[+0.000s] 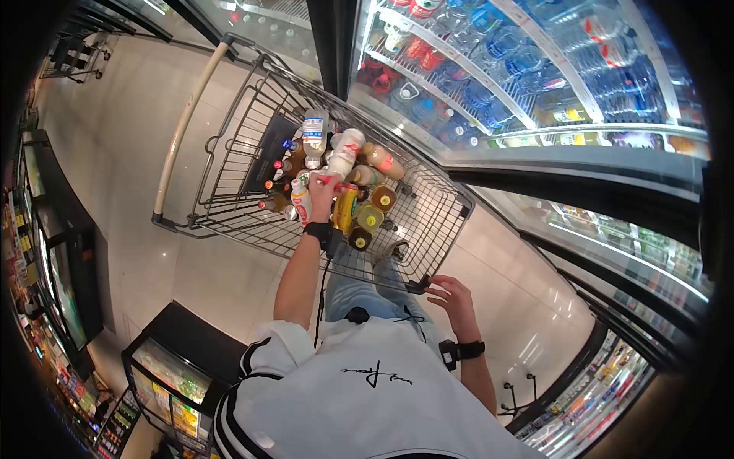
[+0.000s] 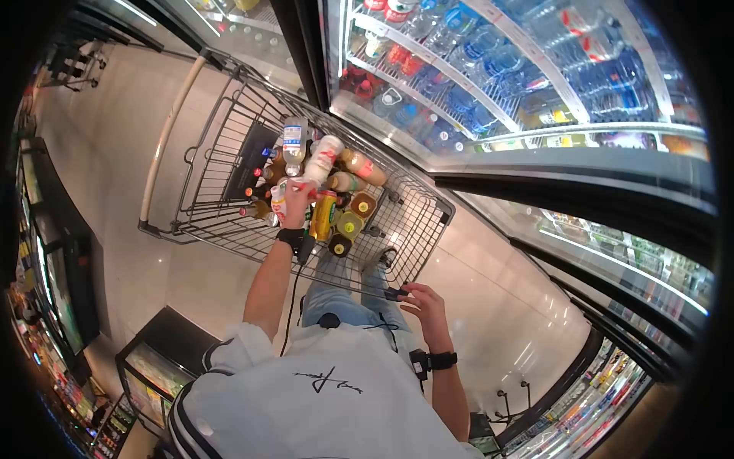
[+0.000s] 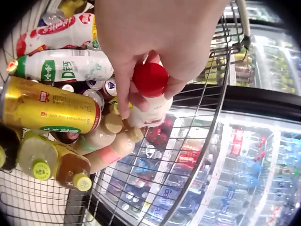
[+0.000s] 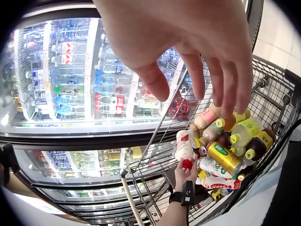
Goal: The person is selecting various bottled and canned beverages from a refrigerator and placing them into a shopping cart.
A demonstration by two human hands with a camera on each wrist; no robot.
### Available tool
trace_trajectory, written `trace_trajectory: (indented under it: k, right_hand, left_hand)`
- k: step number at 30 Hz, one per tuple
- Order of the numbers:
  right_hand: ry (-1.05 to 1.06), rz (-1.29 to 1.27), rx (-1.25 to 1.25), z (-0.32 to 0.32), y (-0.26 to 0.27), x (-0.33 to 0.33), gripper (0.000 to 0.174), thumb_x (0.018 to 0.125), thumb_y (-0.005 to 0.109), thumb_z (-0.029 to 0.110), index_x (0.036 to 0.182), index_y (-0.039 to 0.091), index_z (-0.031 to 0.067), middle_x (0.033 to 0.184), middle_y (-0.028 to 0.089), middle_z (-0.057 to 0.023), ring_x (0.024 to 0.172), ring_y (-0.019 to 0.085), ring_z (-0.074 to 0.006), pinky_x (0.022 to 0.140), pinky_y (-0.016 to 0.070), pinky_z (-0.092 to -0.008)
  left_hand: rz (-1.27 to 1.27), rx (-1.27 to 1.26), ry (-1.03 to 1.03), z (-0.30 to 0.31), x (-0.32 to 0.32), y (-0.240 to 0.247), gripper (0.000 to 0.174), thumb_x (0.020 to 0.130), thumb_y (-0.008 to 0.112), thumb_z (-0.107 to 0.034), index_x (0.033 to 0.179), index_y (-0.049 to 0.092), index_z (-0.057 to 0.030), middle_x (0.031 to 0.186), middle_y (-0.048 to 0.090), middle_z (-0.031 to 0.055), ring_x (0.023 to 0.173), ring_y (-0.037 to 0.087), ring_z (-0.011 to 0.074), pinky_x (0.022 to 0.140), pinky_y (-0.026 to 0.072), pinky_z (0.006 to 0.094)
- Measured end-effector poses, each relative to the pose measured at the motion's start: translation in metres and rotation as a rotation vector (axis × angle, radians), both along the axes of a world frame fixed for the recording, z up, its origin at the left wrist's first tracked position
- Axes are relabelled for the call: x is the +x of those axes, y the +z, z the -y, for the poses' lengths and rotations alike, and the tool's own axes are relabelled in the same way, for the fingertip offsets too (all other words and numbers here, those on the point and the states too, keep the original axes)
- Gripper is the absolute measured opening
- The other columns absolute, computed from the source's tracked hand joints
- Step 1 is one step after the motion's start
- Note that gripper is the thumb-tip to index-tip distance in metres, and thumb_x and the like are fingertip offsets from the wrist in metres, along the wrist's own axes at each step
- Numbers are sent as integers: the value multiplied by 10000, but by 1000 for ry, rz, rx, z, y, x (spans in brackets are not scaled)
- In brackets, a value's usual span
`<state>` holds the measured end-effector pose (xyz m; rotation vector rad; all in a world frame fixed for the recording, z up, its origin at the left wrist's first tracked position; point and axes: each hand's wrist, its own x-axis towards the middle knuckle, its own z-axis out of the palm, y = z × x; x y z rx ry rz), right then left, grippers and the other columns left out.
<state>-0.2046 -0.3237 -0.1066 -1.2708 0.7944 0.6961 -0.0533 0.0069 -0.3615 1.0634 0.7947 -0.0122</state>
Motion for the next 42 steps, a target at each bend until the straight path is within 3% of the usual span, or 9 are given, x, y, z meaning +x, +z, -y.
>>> trace_trajectory:
  k: [10,16,20,27,30,34,35,38,42]
  right_hand:
    - [72,-51,7,-38,-5,56,348,943,538,237,1190,575,-4,1187,641,-165,1044,653,-275,902,531,-383]
    - [77,-74,24,-48,-10,61,364,947,536,248,1201,571,-10,1202,636,-175,1051,651,-286,907,530,-388]
    - [70,-82,21,-48,-7,59,369,948,532,250,1205,568,-12,1206,634,-180,1057,650,-294,911,528,-393]
    - [37,-88,5,-37,-4,50,371,950,528,240,1212,561,-21,1213,630,-184,1065,646,-304,913,525,-396]
    - [4,-91,-3,-33,-1,44,369,939,546,224,1207,566,-29,1200,637,-185,1058,651,-304,905,526,-395]
    - [-46,-92,-20,-27,1,33,375,926,566,216,1204,573,-35,1188,643,-194,1052,657,-306,897,529,-394]
    - [-48,-91,-19,-25,2,30,375,926,566,216,1204,573,-35,1188,643,-194,1052,657,-306,897,529,-394]
    - [-49,-70,12,-22,-2,23,363,935,561,212,1202,575,-34,1174,648,-195,1049,659,-302,894,530,-390]
    - [-23,-23,79,-23,-3,23,340,948,554,200,1195,580,-31,1158,657,-187,1033,665,-282,889,530,-379]
  left_hand:
    - [-88,-145,-51,-20,4,-63,354,890,680,-67,1007,349,-14,960,596,157,743,681,249,680,612,362]
    - [-349,320,-786,-48,23,-66,422,855,723,-186,1040,406,22,911,647,141,610,684,187,508,550,301]
    - [-460,562,-991,-57,50,-64,398,835,718,-236,1050,541,49,949,676,213,652,689,342,616,547,419]
    - [-390,1222,-68,-53,82,-88,286,734,784,-231,806,683,27,859,710,217,860,685,389,796,543,481]
    - [-557,360,-318,-64,92,-86,405,670,842,-281,881,701,35,909,718,211,885,693,377,812,553,476]
    - [-537,616,-413,-76,85,-140,482,652,837,-313,959,722,41,955,725,204,924,704,333,806,541,433]
    - [-388,796,-388,-79,78,-162,451,653,851,-300,937,727,29,769,715,124,571,676,183,520,515,325]
    - [-346,743,-400,-93,81,-155,450,641,857,-315,910,728,20,774,716,148,561,675,201,501,505,335]
    - [-411,235,-344,-98,98,-27,404,752,768,-257,794,663,131,739,690,222,595,708,243,503,566,337]
